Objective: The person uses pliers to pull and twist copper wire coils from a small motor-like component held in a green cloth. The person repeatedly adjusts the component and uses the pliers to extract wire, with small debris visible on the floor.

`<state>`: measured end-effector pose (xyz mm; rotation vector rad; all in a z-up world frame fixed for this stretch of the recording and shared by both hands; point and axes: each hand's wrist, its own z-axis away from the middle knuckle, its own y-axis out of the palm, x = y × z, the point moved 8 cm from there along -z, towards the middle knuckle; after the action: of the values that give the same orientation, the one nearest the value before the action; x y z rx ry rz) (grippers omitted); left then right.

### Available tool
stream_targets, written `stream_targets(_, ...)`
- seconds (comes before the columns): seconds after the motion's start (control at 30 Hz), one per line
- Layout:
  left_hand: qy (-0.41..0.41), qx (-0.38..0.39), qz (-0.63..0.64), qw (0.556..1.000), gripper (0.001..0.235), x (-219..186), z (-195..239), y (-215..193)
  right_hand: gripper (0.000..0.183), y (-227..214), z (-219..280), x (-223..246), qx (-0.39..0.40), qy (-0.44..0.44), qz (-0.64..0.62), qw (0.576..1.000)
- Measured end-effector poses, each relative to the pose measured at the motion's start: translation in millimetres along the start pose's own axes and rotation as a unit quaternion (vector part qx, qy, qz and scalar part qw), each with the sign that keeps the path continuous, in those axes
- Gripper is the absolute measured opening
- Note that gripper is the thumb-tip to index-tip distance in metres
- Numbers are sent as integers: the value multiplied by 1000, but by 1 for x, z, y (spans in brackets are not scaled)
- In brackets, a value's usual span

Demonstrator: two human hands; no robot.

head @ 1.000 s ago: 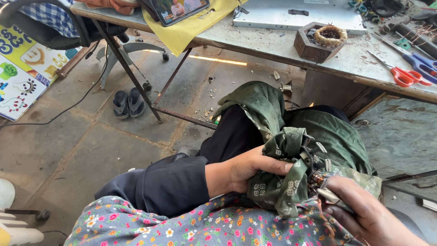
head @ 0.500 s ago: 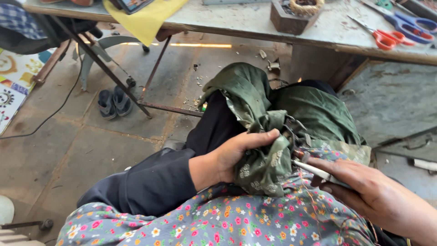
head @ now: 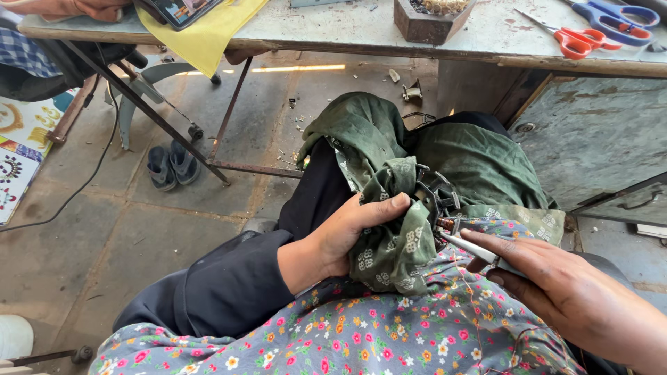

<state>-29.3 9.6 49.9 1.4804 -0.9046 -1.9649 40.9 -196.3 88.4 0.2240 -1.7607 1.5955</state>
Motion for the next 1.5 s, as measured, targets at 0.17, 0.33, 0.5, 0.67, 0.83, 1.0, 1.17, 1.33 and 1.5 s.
stream_targets(0.17, 16, -15, 28, 999, 26, -4, -2, -6, 68, -5, 3, 2, -33, -2, 49, 998)
stream_targets(0.33, 11, -6, 79, 997, 30, -6, -2, -10, 73, -12, 7, -10, -29, 103, 105, 989)
stream_targets(0.5, -23, -23, 97, 995, 29, 0, 0, -17, 68, -10, 1, 4, -63, 41, 54, 996)
stream_targets(0.67, -53, -17, 115, 992, 32, 6, 0, -18, 65, -6, -2, 13, -78, 4, 53, 996)
stream_targets(0.83, -58, -5, 122, 991, 34, 8, -2, -17, 66, -6, -3, 16, -65, 18, 25, 997)
stream_targets(1.0, -34, -17, 68, 997, 33, 4, -1, -19, 64, -2, -9, 19, -46, 55, 25, 997)
stream_targets(1.17, -56, -23, 94, 994, 36, 8, 1, -17, 51, -8, -11, 34, -90, -56, 43, 993)
stream_targets(1.33, -28, 0, 77, 997, 36, 4, 4, -9, 49, -3, -3, 21, -55, -5, 21, 998)
stream_targets(1.5, 102, 9, -64, 993, 43, -20, 11, -2, 63, -13, 0, 21, -101, 61, 187, 975)
